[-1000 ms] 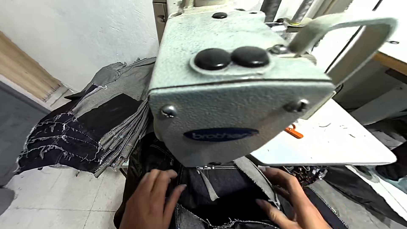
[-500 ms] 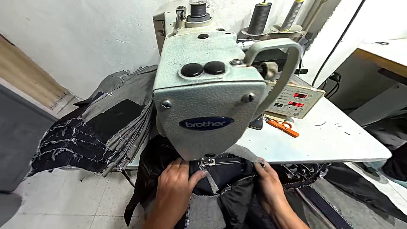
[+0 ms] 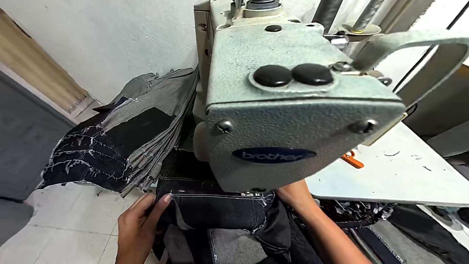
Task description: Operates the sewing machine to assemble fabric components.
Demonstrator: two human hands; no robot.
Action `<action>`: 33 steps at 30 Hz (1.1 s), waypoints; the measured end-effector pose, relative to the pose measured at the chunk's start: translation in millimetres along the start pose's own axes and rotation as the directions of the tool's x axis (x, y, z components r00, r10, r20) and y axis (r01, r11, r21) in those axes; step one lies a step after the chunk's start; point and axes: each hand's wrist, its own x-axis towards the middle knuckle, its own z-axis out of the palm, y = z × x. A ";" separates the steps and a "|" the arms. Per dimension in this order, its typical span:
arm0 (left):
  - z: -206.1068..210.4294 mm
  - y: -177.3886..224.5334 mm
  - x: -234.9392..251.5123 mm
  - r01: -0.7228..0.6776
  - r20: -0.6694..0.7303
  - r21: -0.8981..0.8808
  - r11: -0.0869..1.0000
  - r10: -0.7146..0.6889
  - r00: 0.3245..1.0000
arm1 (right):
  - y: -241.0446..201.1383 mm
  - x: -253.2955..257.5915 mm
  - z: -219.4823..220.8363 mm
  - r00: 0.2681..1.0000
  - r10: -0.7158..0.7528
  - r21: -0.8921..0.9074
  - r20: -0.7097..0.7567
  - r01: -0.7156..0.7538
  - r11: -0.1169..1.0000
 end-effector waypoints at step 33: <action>-0.9 -19.3 -4.7 0.063 0.062 -0.323 0.944 -0.046 0.997 | -11.3 4.0 -5.4 0.995 0.006 0.031 0.097 -0.009 0.999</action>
